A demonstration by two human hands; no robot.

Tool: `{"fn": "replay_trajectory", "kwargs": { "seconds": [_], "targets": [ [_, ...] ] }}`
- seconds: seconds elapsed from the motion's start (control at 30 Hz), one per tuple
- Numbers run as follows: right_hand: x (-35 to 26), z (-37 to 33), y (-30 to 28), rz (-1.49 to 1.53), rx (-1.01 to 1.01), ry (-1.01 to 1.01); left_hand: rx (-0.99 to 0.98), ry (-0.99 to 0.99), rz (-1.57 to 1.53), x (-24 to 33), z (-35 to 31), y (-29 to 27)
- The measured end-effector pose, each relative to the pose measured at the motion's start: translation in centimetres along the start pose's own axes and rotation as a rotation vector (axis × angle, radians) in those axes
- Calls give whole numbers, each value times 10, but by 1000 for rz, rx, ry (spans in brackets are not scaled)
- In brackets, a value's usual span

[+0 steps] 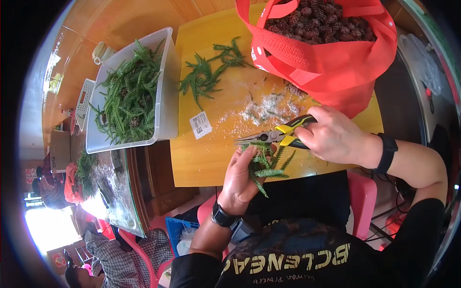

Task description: Trimming green plant stems with pliers and sorting seeds into a red bag.

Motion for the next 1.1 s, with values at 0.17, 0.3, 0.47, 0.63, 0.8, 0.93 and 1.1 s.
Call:
{"fn": "replay_trajectory", "kwargs": {
  "seconds": [0.17,0.3,0.47,0.63,0.8,0.93,1.1],
  "targets": [
    [3,-6,20,44,-77,7,143,-80,-10,-6,6,-13],
    [5,1,8,160,-104,80,205,22,99,8,4,-7],
    [42,-13,1,660,-54,461,41,193,251,26,2,17],
    [49,-28,6,481,-45,461,-95,231,256,31,-2,33],
    [49,-28,0,775,-118,663,-169,248,308,31,-4,50],
    [40,-11,-19,950,56,634,-206,232,298,29,-1,54],
    [33,5,-12,1172,131,622,-260,286,379,33,-4,63]
  ]
}}
Point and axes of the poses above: each hand's wrist, its own z-axis towards the middle knuckle, its own y-axis out of the palm, x = y × z, the point moved 10 cm from there along z, towards the middle knuckle, and after that the axes turned 2 degrees about x, right-handed, at the moved point
